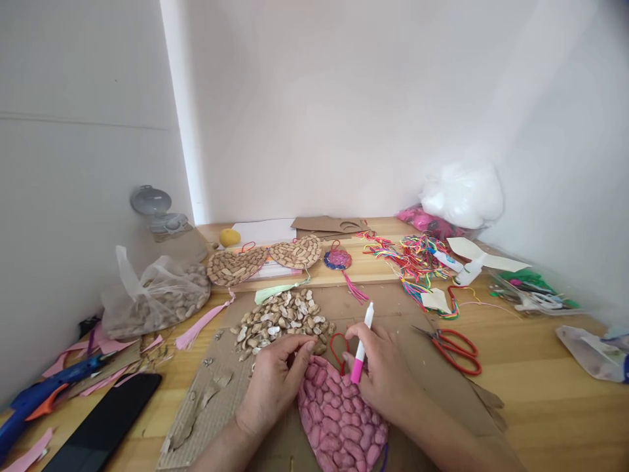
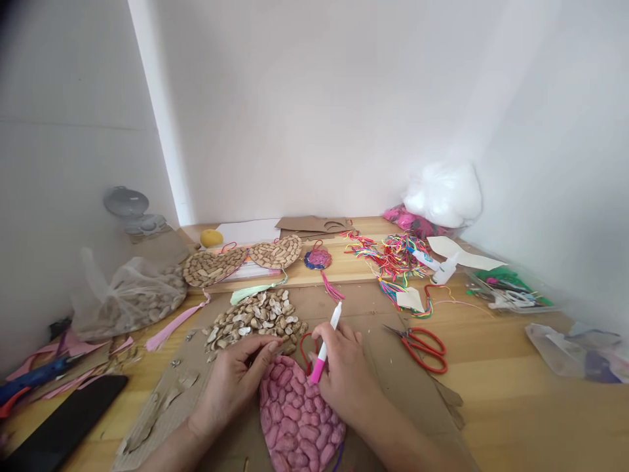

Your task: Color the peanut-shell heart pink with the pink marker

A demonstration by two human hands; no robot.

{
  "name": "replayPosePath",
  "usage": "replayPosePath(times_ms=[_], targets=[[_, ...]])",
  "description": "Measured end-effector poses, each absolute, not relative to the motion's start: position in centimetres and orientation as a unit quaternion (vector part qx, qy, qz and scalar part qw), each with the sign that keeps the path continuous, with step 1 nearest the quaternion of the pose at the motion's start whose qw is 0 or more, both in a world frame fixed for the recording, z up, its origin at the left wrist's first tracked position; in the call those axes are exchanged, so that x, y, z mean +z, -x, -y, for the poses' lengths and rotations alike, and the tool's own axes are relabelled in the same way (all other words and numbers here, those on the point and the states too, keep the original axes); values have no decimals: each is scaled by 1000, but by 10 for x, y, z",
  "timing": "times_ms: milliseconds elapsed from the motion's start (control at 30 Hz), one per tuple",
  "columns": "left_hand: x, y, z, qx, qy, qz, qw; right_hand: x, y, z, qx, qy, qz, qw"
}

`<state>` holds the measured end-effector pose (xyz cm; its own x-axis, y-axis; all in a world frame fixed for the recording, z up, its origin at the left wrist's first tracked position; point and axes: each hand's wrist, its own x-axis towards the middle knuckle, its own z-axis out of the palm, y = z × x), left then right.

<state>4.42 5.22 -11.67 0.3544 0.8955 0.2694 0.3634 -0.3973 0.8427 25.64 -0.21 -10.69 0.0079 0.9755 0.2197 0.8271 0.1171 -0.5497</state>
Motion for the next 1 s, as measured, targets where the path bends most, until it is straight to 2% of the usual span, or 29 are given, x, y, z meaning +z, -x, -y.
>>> replayPosePath(times_ms=[233,333,467,567,800,1000], targets=[[-119,-40,-56,395,-751,-414,328,-108,-249,-25,151,657,677,297],[-117,-40,-56,416,-722,-429,348,-106,-248,-17,244,591,662,392],[-114,-44,-50,443,-657,-418,444,-106,-247,-6,368,495,578,534],[-116,-50,-45,433,-624,-387,524,-108,-248,-5,418,444,517,601],[-125,-56,-43,449,-575,-388,564,-103,-254,-15,491,347,412,684],[-115,-68,-20,395,-457,-370,705,-96,-256,-20,493,340,350,720]])
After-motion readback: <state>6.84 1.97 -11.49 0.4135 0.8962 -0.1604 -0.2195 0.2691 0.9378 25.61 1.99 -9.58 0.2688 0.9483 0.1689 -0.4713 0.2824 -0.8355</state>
